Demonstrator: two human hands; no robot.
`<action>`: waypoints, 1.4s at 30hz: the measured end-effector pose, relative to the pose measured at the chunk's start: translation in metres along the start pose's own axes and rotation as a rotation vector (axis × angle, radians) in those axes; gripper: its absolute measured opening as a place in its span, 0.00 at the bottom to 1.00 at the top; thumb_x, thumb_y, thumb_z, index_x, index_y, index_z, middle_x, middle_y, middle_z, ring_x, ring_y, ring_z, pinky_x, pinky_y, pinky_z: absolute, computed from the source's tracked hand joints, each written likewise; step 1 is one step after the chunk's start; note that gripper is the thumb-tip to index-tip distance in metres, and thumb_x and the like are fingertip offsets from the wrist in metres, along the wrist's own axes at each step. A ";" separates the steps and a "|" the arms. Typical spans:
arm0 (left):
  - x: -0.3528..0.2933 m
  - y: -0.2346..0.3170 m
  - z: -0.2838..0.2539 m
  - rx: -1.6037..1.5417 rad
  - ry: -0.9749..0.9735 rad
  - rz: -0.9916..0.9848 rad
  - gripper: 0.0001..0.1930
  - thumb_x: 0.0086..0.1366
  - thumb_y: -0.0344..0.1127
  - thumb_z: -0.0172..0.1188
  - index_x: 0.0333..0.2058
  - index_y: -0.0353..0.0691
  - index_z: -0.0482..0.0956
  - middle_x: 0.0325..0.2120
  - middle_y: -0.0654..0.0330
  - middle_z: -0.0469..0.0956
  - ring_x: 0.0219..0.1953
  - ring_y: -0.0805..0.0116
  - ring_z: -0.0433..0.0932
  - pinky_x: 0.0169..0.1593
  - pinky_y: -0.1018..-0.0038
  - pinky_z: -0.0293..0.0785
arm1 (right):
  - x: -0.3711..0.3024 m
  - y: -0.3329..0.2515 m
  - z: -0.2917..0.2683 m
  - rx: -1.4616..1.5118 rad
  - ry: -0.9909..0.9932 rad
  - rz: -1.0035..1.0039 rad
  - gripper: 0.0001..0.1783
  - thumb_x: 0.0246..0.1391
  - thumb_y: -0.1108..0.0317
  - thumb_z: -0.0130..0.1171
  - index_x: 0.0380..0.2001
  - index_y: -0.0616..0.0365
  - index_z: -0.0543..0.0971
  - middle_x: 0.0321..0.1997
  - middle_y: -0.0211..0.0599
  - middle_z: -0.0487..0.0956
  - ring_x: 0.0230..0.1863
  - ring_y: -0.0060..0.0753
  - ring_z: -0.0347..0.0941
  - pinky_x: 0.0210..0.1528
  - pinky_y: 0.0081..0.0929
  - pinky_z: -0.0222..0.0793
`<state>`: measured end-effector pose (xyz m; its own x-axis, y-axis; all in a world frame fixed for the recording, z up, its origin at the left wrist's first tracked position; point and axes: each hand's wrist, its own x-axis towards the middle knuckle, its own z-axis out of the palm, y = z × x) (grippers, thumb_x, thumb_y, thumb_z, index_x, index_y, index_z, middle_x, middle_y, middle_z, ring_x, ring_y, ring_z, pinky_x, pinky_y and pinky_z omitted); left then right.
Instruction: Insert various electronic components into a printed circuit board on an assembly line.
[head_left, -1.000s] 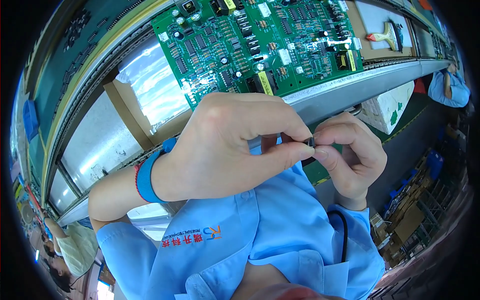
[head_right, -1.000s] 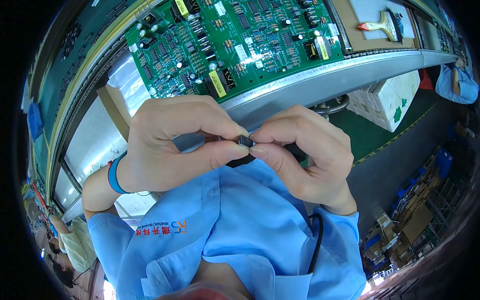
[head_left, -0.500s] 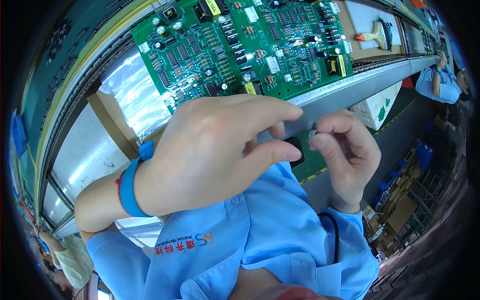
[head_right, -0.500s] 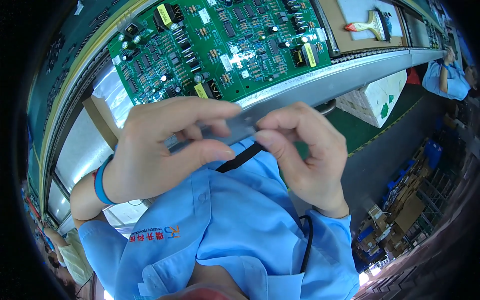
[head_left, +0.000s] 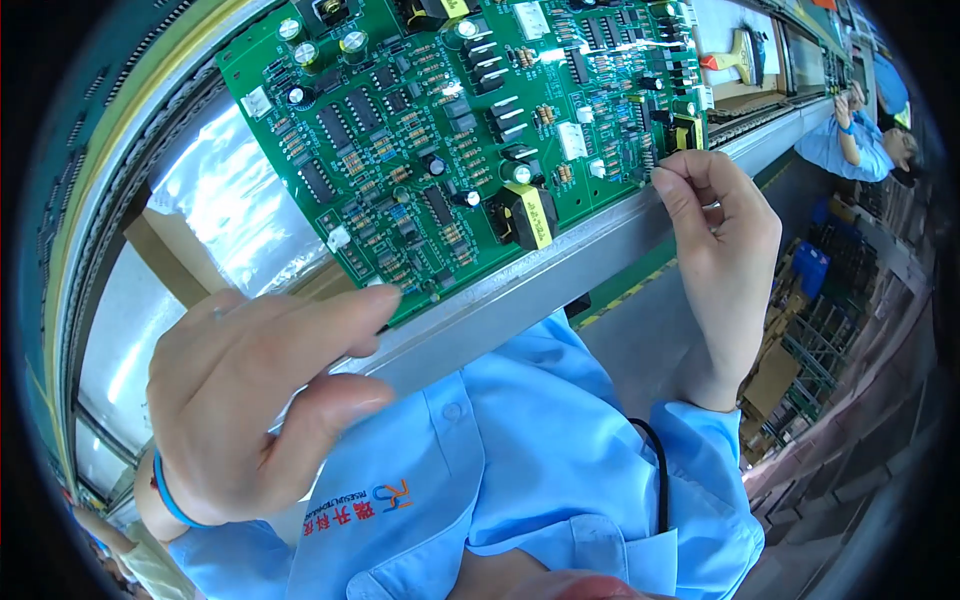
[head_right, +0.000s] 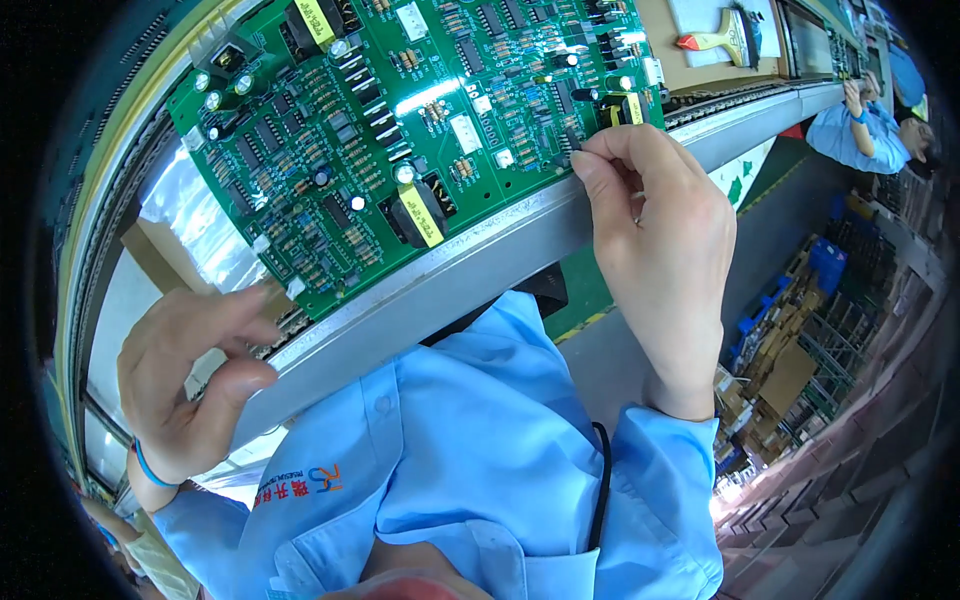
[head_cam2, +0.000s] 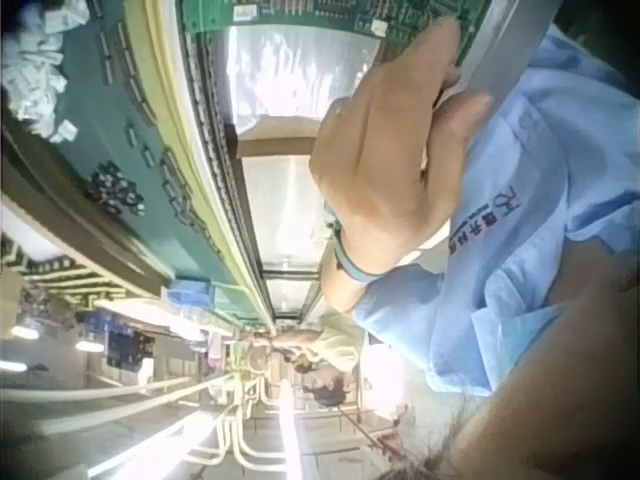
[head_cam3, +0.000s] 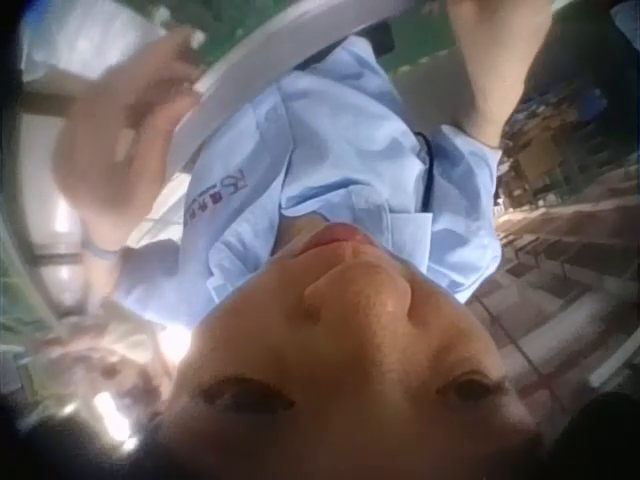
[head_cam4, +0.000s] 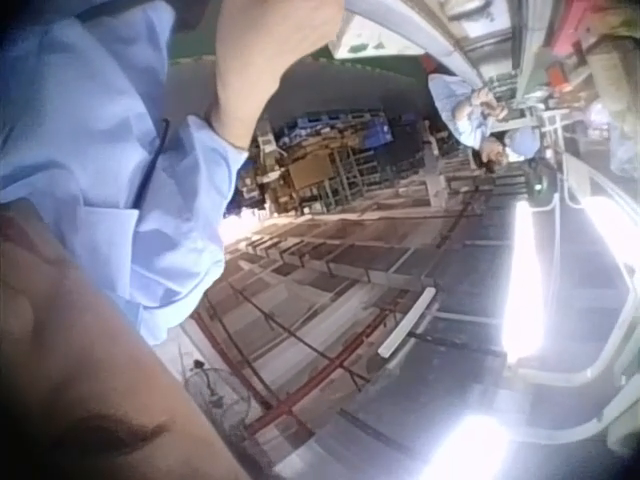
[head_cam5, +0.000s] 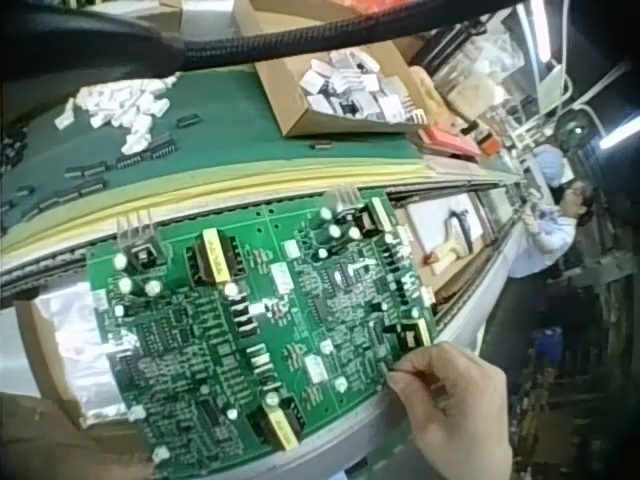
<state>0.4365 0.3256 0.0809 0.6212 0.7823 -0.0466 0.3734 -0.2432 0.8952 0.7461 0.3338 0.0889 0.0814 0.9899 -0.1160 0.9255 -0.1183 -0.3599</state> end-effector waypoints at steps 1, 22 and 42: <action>-0.004 -0.005 -0.002 -0.023 0.004 -0.005 0.20 0.57 0.32 0.67 0.48 0.31 0.79 0.27 0.55 0.81 0.25 0.70 0.77 0.30 0.75 0.70 | 0.001 -0.003 -0.001 -0.015 -0.006 0.008 0.05 0.53 0.72 0.65 0.32 0.61 0.80 0.27 0.38 0.80 0.24 0.32 0.75 0.28 0.26 0.70; 0.023 -0.044 -0.004 -0.122 -0.002 0.235 0.22 0.54 0.30 0.69 0.48 0.34 0.77 0.29 0.54 0.80 0.23 0.66 0.77 0.25 0.73 0.68 | -0.021 -0.060 -0.003 0.040 0.052 -0.011 0.05 0.50 0.78 0.66 0.31 0.63 0.80 0.28 0.35 0.79 0.27 0.25 0.74 0.32 0.20 0.70; 0.083 0.017 0.041 -0.691 -0.157 -0.302 0.09 0.61 0.27 0.66 0.39 0.30 0.81 0.29 0.59 0.83 0.29 0.77 0.81 0.31 0.81 0.79 | -0.032 -0.042 -0.018 0.218 0.037 -0.444 0.08 0.46 0.81 0.67 0.32 0.63 0.80 0.28 0.38 0.78 0.24 0.31 0.75 0.25 0.24 0.70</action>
<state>0.5231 0.3629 0.0741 0.6708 0.6544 -0.3490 0.0593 0.4217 0.9048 0.7112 0.3087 0.1239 -0.2865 0.9500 0.1243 0.7750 0.3061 -0.5529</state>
